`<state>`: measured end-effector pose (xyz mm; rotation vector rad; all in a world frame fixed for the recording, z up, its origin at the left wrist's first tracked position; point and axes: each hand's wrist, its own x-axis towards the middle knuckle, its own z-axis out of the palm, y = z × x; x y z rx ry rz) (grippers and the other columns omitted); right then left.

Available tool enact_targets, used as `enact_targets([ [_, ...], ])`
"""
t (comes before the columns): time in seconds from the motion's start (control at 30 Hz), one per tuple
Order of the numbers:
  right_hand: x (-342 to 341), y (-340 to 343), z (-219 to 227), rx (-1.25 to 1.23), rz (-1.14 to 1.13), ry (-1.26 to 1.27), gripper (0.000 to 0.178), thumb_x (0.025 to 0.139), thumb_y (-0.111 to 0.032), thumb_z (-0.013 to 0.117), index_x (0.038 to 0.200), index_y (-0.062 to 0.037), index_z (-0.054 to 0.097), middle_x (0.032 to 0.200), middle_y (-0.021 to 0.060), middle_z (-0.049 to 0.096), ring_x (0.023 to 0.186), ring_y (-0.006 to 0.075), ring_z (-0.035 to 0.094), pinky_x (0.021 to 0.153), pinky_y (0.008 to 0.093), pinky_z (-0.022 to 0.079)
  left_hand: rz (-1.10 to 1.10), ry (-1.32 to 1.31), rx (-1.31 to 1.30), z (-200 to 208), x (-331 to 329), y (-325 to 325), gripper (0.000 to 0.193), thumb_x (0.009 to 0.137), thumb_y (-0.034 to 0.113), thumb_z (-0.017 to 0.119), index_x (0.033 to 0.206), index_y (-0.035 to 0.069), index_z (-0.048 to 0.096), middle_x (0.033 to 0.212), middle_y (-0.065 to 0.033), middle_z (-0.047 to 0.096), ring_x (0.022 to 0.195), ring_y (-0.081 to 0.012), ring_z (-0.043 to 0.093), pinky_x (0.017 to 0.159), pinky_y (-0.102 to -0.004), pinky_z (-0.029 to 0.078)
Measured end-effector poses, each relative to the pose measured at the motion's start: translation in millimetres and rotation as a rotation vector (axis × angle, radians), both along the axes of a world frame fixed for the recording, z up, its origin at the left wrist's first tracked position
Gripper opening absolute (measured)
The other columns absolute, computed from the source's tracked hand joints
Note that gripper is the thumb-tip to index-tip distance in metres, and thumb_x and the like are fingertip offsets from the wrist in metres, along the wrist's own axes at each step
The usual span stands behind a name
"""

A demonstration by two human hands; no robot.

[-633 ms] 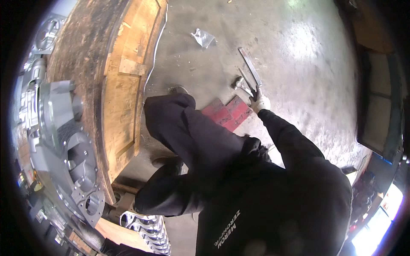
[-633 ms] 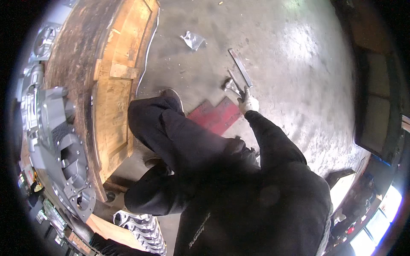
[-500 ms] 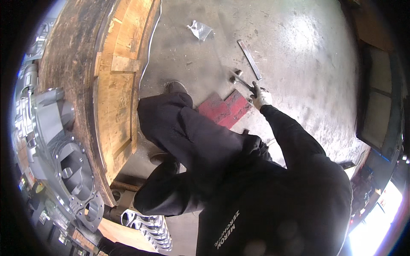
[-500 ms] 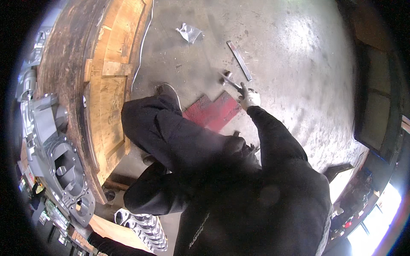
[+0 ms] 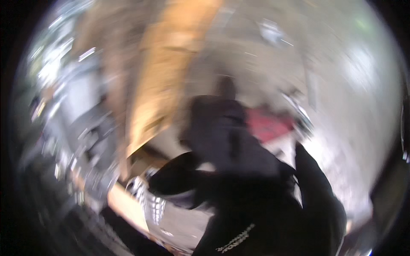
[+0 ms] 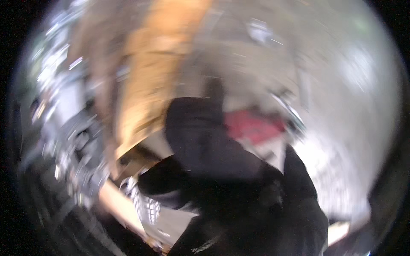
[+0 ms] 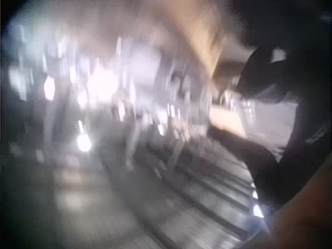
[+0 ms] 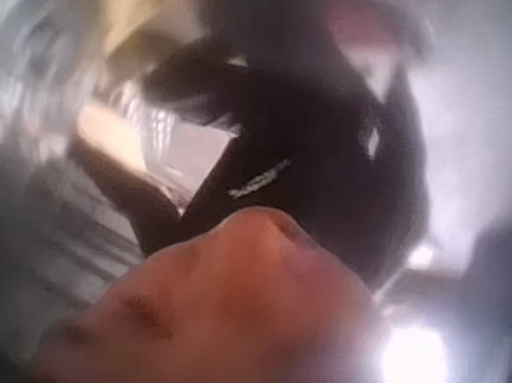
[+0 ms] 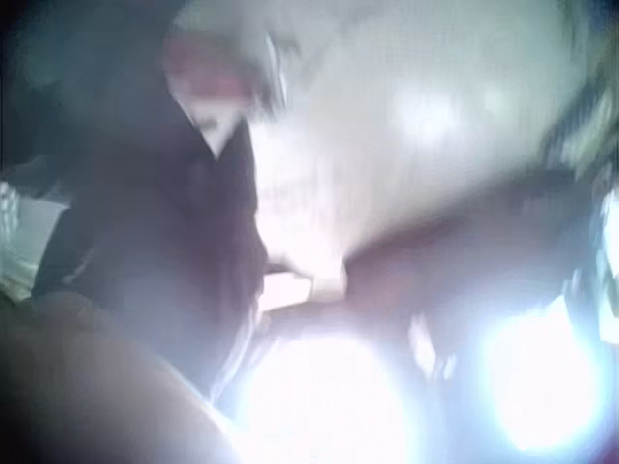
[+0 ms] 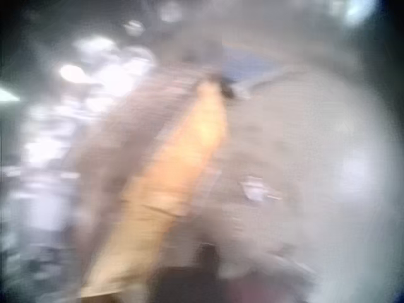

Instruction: The person deburrs and smooths a large silver metal casting on a wooden workbench using a metal file and a sanding block. They repeatedly turn the part to access different edges and surfaces, then switch to a sanding block to finish the surfaces.

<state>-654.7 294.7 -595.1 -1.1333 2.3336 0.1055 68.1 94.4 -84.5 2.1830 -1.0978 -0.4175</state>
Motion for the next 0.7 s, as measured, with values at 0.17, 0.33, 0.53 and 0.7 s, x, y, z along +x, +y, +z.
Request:
enact_targets([
  [0.17,-3,18,-11,0.159,-0.150,-0.112,0.052,0.095,-0.017,0.057,0.146,-0.0094,0.052,0.134,0.0208,0.065,0.116,0.0382,0.067,0.097,0.0495,0.052,0.311,0.677,-0.267,29,-33,-5,0.034,0.096,0.021,0.062,0.122,0.001,0.065,0.115,-0.0161,0.072,0.110,-0.0309,0.069,0.099,-0.0460,0.055],
  [0.33,-20,13,20,0.087,-0.322,0.004,0.049,0.098,-0.027,0.056,0.141,-0.0038,0.051,0.126,0.0240,0.068,0.107,0.0421,0.071,0.088,0.0527,0.057,0.319,1.002,-0.346,-22,14,29,0.034,0.097,0.017,0.058,0.124,-0.003,0.063,0.118,-0.0210,0.071,0.106,-0.0378,0.070,0.100,-0.0468,0.056],
  [0.53,7,-182,30,-0.918,-0.320,-0.248,0.047,0.104,-0.029,0.058,0.137,0.0039,0.053,0.126,0.0200,0.066,0.108,0.0321,0.067,0.087,0.0460,0.057,0.180,1.018,-0.310,-34,16,-1,0.028,0.092,0.021,0.062,0.108,-0.002,0.063,0.094,-0.0152,0.070,0.087,-0.0310,0.071,0.085,-0.0424,0.061],
  [0.7,274,-348,328,-1.478,-0.042,-1.227,0.046,0.097,-0.009,0.068,0.138,0.0017,0.051,0.131,0.0159,0.060,0.118,0.0269,0.060,0.105,0.0407,0.046,0.287,1.029,-0.340,-66,51,27,0.030,0.090,0.027,0.063,0.105,0.002,0.064,0.086,-0.0131,0.069,0.072,-0.0327,0.071,0.071,-0.0462,0.063],
])
